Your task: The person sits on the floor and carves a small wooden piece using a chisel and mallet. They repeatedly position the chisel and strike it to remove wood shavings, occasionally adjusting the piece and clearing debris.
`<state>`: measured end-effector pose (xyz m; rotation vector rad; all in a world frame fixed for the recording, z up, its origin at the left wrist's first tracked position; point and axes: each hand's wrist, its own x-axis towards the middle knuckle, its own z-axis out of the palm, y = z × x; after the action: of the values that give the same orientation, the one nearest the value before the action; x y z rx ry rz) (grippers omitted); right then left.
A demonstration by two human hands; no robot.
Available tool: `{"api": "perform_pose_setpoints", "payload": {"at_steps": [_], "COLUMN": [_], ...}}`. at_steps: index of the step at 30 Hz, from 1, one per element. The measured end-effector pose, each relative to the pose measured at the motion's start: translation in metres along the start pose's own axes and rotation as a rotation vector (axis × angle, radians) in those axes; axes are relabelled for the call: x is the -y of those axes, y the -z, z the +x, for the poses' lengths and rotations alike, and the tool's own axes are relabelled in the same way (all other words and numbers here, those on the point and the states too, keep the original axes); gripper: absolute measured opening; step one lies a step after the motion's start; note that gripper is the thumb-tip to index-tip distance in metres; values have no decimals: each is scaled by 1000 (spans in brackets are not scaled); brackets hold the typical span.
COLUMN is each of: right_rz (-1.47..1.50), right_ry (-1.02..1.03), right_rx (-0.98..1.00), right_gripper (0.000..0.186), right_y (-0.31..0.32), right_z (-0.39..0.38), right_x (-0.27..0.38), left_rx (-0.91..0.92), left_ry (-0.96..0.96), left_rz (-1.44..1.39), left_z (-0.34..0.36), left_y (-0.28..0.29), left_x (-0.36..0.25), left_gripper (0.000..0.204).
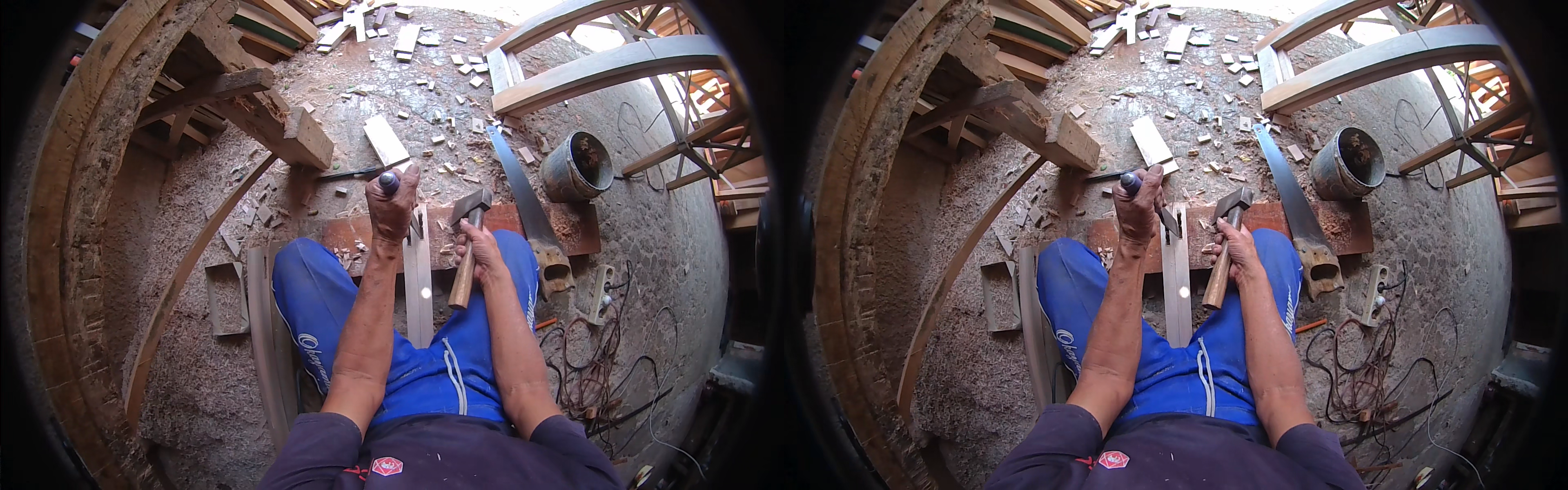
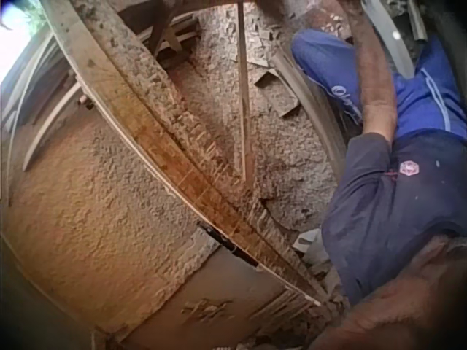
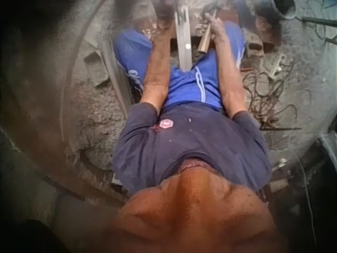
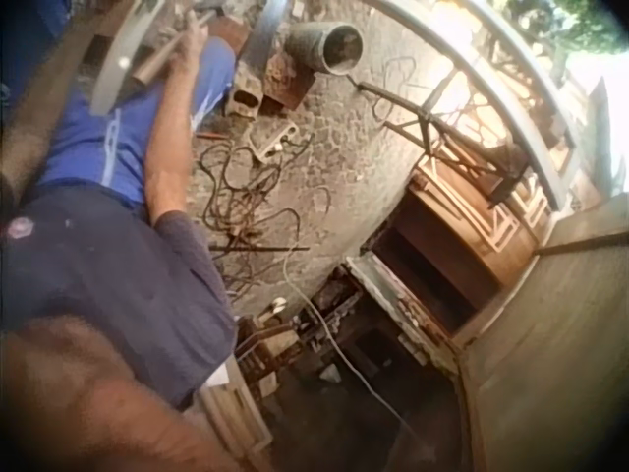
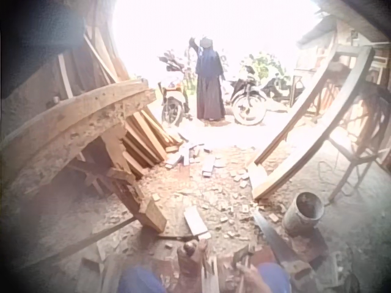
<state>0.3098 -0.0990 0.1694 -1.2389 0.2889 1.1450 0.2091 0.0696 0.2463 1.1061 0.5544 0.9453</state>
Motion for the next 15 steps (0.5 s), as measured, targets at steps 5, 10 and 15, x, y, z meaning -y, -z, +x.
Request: {"api": "perform_pose_setpoints", "payload": {"at_steps": [5,10,15], "right_rz": [-1,35,42], "right_ry": [18,8,43], "right_rx": [14,43,69], "right_gripper": [26,23,28], "right_y": [2,3,5], "right_z": [2,3,6], "right_x": [-2,-3,-5], "left_rx": [-45,-83,-64], "left_ry": [-30,-32,-30], "left_rz": [48,99,135], "left_z": [3,7,7], "left_y": [-3,-7,-9], "left_x": [8,17,31], "left_gripper": [37,41,44]}}
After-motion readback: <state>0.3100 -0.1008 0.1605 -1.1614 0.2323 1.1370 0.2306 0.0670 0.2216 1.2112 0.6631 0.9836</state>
